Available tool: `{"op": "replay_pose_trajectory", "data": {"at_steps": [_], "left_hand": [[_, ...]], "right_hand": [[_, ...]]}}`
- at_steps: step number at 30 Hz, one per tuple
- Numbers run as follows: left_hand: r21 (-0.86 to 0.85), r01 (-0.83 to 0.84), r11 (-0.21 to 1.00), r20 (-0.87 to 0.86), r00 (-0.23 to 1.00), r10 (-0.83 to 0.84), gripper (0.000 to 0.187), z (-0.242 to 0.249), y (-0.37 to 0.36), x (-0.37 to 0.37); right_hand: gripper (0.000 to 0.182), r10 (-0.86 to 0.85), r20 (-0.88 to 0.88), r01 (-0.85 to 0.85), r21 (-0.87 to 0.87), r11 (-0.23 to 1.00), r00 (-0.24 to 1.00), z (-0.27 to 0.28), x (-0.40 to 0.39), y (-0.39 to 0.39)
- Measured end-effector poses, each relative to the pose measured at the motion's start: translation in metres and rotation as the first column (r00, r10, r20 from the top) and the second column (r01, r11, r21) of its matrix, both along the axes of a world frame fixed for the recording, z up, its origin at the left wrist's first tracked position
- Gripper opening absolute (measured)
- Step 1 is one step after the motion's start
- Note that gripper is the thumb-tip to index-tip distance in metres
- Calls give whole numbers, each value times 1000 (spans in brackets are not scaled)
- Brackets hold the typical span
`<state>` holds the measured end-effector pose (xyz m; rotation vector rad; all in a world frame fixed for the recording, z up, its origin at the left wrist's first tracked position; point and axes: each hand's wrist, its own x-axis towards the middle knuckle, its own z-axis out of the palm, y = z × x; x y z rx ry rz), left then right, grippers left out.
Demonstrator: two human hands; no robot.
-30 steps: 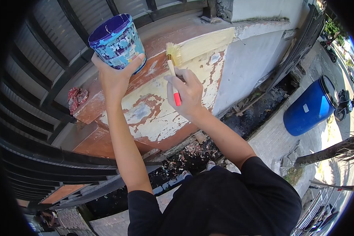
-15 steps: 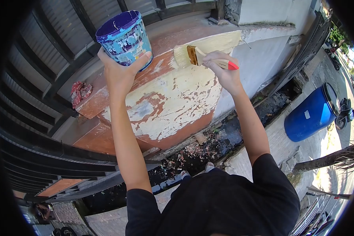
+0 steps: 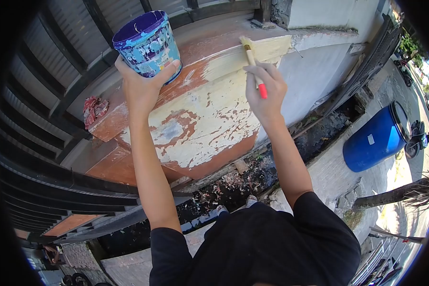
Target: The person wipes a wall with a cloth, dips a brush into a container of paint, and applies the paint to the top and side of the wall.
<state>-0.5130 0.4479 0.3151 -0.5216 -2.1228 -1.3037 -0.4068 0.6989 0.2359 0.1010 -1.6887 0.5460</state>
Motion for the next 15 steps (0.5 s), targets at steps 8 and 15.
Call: {"op": "replay_pose_trajectory", "data": {"at_steps": [8, 15], "left_hand": [[-7, -17, 1000, 11, 1000, 17, 127, 3, 0, 5], [-6, -14, 1000, 5, 1000, 14, 128, 2, -1, 1]], "right_hand": [[25, 265, 55, -259, -96, 961, 963, -14, 41, -62], [27, -130, -22, 131, 70, 989, 991, -10, -11, -10]]}}
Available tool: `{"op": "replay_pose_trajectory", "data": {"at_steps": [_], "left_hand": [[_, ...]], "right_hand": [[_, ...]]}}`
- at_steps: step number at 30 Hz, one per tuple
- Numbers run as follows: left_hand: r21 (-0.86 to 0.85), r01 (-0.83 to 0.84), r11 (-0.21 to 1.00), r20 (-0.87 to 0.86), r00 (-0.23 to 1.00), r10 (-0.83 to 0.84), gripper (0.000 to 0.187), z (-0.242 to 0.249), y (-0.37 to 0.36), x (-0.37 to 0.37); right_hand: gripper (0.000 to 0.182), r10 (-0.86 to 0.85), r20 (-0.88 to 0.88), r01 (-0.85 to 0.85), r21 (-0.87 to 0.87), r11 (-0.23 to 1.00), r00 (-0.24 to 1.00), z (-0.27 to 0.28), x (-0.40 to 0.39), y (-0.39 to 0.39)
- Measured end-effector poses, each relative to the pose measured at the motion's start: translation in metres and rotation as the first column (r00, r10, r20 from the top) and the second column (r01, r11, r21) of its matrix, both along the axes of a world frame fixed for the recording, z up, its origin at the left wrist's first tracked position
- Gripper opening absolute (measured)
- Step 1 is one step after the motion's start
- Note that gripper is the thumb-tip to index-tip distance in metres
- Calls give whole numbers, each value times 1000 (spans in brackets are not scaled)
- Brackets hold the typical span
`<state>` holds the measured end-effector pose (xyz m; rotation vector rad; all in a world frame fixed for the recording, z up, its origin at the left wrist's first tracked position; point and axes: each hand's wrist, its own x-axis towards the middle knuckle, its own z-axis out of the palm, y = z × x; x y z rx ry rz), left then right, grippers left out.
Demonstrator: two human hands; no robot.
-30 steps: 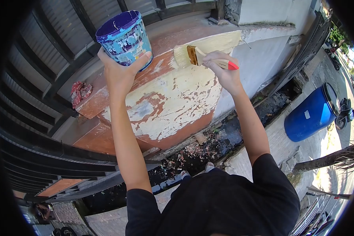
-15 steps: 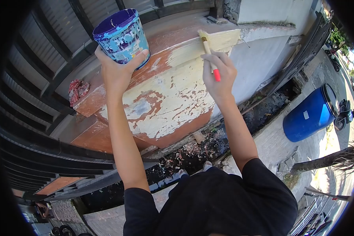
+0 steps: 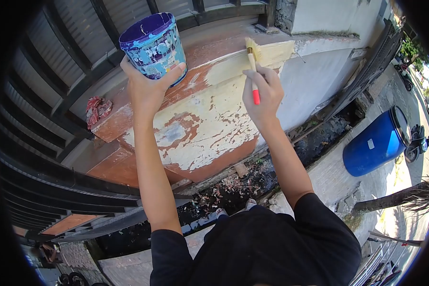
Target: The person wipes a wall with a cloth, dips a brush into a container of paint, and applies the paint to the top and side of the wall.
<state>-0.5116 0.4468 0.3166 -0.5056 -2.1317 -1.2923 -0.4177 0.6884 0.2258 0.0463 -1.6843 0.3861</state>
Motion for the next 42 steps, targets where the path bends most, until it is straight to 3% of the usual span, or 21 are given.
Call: {"op": "replay_pose_trajectory", "data": {"at_steps": [1, 3, 4, 6, 8, 10, 12, 15, 16, 18, 19, 23, 24, 26, 27, 31, 33, 36, 40, 42], "left_hand": [[5, 7, 1000, -10, 1000, -7, 128, -1, 1, -1], [26, 31, 999, -5, 999, -31, 128, 0, 2, 1], [50, 50, 997, -2, 999, -50, 128, 1, 2, 1], [24, 30, 999, 1, 1000, -30, 128, 0, 2, 3], [5, 0, 1000, -2, 1000, 0, 127, 2, 1, 1], [22, 26, 999, 5, 1000, -26, 126, 0, 1, 1], [22, 14, 1000, 11, 1000, -15, 126, -2, 0, 0], [20, 16, 1000, 12, 1000, -16, 127, 0, 1, 1], [22, 17, 1000, 16, 1000, -17, 127, 1, 1, 1], [25, 23, 999, 20, 1000, -23, 128, 0, 1, 2], [30, 29, 999, 24, 999, -30, 128, 1, 1, 2], [9, 5, 1000, 41, 999, -5, 128, 2, 0, 5], [9, 0, 1000, 44, 999, -1, 128, 1, 0, 5], [12, 0, 1000, 39, 999, 0, 127, 2, 1, 3], [18, 7, 1000, 28, 1000, -7, 128, 1, 2, 3], [51, 38, 998, 7, 999, -38, 128, -1, 3, 1], [41, 30, 999, 10, 999, -31, 128, -5, 2, -1], [17, 11, 1000, 4, 1000, -11, 128, 0, 1, 0], [18, 16, 1000, 25, 1000, -16, 128, 3, 2, 5], [26, 12, 1000, 28, 1000, -13, 127, 3, 3, 8]], "right_hand": [[29, 40, 47, -45, 119, 992, 998, -6, -5, -15], [34, 176, 140, -200, 179, 963, 974, -24, 1, -47], [34, 173, 139, -197, 180, 964, 975, -23, 12, -52], [28, 348, 132, -364, 120, 924, 928, -14, 30, -64], [32, 338, 131, -350, 86, 933, 932, -2, 40, -49], [34, 61, 58, -67, 109, 992, 996, 7, 31, -25], [35, 15, 32, -18, 108, 994, 999, 1, 17, -20], [34, 153, 180, -192, 226, 955, 972, -33, 10, -46], [34, 152, 176, -190, 228, 955, 973, -43, 19, -52], [33, 384, 254, -428, 145, 892, 888, -55, 35, -62], [33, 386, 250, -429, 148, 891, 888, -51, 38, -59], [28, 43, 21, -44, 13, 999, 999, -15, 36, -12], [28, 43, 27, -43, 10, 999, 999, -10, 25, 0], [29, -169, -10, 168, -65, 984, 985, -4, 6, 20], [29, -172, -12, 171, -66, 983, 985, -7, 3, 14], [28, 158, 133, -170, 87, 982, 978, -25, 7, -61], [30, 353, 179, -367, 50, 929, 918, -37, 24, -86], [29, 411, 127, -411, -25, 911, 903, -32, 52, -81], [23, 34, 3, -34, -111, 993, 999, -12, 38, -4], [24, -25, -5, 24, -98, 995, 1000, -9, 17, 18]]}}
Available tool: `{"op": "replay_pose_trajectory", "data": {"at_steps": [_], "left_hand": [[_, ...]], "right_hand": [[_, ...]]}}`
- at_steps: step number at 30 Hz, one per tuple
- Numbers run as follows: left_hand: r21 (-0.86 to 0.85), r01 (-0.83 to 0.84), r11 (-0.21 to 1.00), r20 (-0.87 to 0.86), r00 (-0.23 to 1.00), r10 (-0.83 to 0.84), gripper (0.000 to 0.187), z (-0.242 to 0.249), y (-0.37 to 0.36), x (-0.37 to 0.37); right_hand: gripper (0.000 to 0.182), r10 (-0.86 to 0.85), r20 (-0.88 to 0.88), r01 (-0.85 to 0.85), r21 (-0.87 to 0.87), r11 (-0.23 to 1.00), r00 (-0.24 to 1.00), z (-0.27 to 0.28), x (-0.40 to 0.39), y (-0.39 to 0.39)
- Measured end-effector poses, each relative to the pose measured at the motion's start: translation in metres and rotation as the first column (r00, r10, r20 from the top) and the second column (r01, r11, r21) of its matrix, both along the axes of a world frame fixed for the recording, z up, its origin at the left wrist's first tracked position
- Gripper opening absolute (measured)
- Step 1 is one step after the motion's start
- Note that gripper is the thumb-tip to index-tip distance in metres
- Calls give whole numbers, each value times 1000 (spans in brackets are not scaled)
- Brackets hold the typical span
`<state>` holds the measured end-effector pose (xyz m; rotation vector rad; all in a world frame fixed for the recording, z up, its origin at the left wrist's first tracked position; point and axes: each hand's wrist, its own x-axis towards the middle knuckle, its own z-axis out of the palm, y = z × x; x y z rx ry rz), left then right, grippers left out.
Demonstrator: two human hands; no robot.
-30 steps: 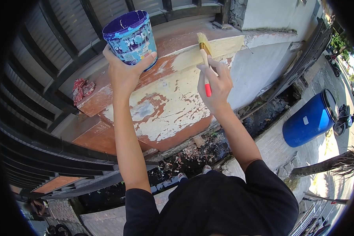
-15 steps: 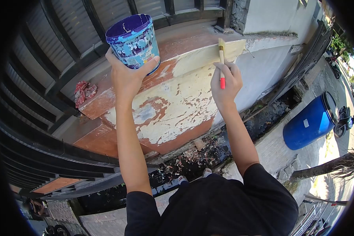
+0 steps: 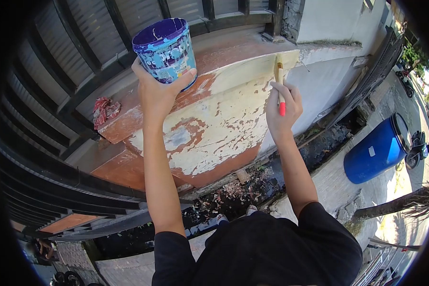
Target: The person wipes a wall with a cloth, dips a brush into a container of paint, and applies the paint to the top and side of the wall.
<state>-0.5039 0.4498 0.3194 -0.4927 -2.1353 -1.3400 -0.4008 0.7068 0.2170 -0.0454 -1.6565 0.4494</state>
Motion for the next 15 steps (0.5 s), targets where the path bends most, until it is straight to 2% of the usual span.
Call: {"op": "replay_pose_trajectory", "data": {"at_steps": [1, 2, 6, 7, 9, 10, 12, 14, 15], "left_hand": [[7, 5, 1000, -6, 1000, -5, 127, 2, 0, 0], [8, 1, 1000, -11, 1000, -1, 127, 2, 0, 0], [6, 2, 1000, -18, 1000, -2, 125, 0, 1, 1], [17, 12, 1000, -22, 1000, -12, 124, 1, 1, 1], [0, -3, 1000, -22, 1000, 3, 124, 2, 0, 3], [-18, -11, 1000, -20, 1000, 10, 123, 2, -1, 3], [-23, -34, 999, -36, 999, 33, 122, 2, -1, 4], [-36, -28, 999, -20, 999, 27, 121, 3, -1, 5], [-20, -25, 999, -30, 999, 25, 120, 3, 0, 5]], "right_hand": [[25, -68, -17, 68, 11, 998, 998, 1, -7, 4], [25, -63, -23, 64, 12, 998, 998, -5, -11, -2], [26, 232, 142, -255, 178, 951, 962, -22, -1, -75], [26, 236, 139, -259, 179, 949, 962, -26, 9, -81], [23, 439, 207, -461, 70, 885, 874, -25, 22, -90], [23, 449, 199, -471, 79, 878, 871, -17, 22, -86], [25, 467, 89, -465, -40, 884, 880, 12, 29, -69], [21, 446, 103, -414, -237, 879, 889, 71, 45, -54], [20, 475, 35, -458, -213, 863, 879, 103, 43, -45]]}}
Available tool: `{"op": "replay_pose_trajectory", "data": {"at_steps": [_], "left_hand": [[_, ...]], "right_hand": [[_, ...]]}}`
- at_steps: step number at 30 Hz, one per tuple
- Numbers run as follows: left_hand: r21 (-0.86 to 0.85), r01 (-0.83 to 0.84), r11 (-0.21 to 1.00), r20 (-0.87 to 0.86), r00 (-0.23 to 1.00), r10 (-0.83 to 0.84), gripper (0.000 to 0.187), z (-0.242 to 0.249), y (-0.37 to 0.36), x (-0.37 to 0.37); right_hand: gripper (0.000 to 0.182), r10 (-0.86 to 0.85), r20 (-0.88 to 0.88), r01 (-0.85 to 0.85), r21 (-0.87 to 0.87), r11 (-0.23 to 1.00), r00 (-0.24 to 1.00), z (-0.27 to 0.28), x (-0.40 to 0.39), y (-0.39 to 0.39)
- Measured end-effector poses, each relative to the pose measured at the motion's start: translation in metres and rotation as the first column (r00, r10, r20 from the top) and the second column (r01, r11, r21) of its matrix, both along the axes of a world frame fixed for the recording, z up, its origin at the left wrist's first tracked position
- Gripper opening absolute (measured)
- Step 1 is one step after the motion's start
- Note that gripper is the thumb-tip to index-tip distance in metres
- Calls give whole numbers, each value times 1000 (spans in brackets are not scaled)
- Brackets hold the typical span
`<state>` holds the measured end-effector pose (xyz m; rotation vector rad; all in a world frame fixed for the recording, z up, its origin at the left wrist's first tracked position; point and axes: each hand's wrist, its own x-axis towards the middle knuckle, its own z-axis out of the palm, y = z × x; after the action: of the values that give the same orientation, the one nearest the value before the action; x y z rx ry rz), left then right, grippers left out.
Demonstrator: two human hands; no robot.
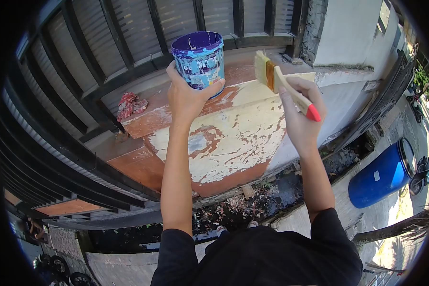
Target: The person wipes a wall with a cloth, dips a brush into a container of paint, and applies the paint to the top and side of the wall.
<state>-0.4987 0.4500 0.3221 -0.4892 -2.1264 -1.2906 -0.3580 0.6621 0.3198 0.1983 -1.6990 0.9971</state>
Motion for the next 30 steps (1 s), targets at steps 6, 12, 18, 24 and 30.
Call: {"op": "replay_pose_trajectory", "data": {"at_steps": [6, 12, 18, 24, 30], "left_hand": [[24, -3, 1000, 28, 1000, 2, 118, -1, -1, -1], [35, 28, 999, 49, 998, -30, 116, 1, -2, 1], [36, 32, 999, 60, 998, -34, 117, 1, -4, 0], [28, 33, 999, 68, 997, -35, 118, 3, -3, 1], [12, 22, 1000, 55, 998, -22, 119, 1, -3, -1]], "right_hand": [[26, 133, -79, -93, 387, 917, 988, 196, -57, 13], [26, 196, 357, -368, 517, 773, 913, 239, -77, -41], [38, 55, 378, -306, 646, 699, 924, 219, -121, -46], [40, 14, 365, -294, 726, 621, 931, 193, -141, -61], [39, -42, 407, -317, 768, 557, 913, 182, -149, -70]]}}
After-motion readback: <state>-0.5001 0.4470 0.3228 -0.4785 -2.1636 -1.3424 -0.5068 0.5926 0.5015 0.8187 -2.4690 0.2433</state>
